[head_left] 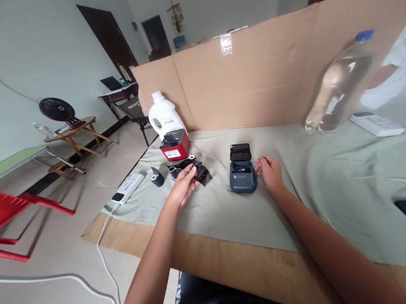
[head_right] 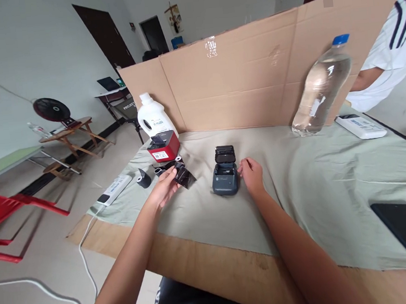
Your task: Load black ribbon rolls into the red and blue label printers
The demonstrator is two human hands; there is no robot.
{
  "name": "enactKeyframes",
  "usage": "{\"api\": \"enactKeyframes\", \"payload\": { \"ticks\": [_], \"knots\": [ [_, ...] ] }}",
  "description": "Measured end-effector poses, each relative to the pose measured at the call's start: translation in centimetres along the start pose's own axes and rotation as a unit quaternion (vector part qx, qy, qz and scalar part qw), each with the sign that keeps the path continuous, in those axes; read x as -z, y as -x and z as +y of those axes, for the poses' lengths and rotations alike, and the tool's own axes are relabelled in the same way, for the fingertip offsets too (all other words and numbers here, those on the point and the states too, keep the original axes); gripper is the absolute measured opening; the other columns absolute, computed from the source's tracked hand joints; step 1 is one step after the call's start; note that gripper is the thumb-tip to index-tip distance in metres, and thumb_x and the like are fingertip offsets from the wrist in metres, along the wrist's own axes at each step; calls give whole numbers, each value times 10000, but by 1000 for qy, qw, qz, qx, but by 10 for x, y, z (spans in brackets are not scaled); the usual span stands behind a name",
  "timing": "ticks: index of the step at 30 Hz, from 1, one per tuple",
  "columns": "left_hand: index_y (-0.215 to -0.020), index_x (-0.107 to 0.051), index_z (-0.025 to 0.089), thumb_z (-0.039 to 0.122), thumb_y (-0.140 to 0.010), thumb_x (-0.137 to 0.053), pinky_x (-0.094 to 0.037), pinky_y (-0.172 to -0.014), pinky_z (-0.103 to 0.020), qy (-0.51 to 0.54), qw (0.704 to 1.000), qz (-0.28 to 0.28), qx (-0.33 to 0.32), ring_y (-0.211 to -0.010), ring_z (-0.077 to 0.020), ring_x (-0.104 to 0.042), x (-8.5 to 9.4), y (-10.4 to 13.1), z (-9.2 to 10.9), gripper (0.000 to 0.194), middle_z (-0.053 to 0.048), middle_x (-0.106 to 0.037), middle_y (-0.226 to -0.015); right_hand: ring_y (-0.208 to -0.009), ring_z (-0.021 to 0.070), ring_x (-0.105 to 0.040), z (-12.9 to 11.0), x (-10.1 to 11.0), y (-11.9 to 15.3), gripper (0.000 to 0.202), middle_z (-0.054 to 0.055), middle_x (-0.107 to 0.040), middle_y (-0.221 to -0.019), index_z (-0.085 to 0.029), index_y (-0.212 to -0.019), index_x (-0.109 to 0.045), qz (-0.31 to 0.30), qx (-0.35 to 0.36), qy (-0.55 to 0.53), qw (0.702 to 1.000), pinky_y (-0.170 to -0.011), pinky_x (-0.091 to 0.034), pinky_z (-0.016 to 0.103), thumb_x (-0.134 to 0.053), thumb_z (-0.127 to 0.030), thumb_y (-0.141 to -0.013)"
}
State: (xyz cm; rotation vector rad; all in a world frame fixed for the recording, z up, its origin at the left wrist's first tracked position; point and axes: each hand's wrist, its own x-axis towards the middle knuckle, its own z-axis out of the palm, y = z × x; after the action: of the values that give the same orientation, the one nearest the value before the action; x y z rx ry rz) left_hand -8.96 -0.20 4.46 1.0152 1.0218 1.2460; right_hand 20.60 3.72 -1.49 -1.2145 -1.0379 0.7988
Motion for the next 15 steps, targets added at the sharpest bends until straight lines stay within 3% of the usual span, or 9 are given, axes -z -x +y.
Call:
{"api": "enactKeyframes", "payload": {
  "ticks": [3, 11, 13, 15],
  "knots": [
    [-1079, -683, 190, 424, -707, -829, -477, -646, -190, -14, 999, 37, -23, -778, -109, -606, 17, 18, -1, 463, -36, -677, -991, -466, 115, -499, 0, 0, 0, 160, -25, -604, -549, -205, -684, -613, 0, -3, 3, 1000, -497, -409, 249, -512, -287, -777],
    [-1071, -681, 181, 341, -728, -799, -473, -846, -236, -133, 983, 103, -79, -977, -175, -607, 53, 47, 7, 397, -34, -667, -1046, -499, 141, -514, -2, 2, 1, 155, -16, -593, -564, -211, -689, -602, 0, 4, 37, 999, -528, -417, 279, -494, -269, -784],
    [-1139, -664, 197, 311, -758, -758, -478, -844, -244, -138, 982, 98, -81, -1006, -188, -598, 56, 55, 10, 408, -37, -657, -1090, -587, 165, -549, -8, 1, 4, 157, 6, -618, -634, -214, -699, -600, 22, 76, 91, 993, -602, -445, 307, -495, -256, -807],
    [-1234, -631, 220, 262, -785, -695, -491, -821, -255, -127, 986, 75, -75, -999, -192, -595, 55, 63, 10, 456, -41, -643, -1156, -721, 198, -579, -21, -5, 13, 139, 30, -643, -725, -219, -712, -600, 13, 203, 160, 966, -738, -466, 358, -521, -238, -825]
  ]
}}
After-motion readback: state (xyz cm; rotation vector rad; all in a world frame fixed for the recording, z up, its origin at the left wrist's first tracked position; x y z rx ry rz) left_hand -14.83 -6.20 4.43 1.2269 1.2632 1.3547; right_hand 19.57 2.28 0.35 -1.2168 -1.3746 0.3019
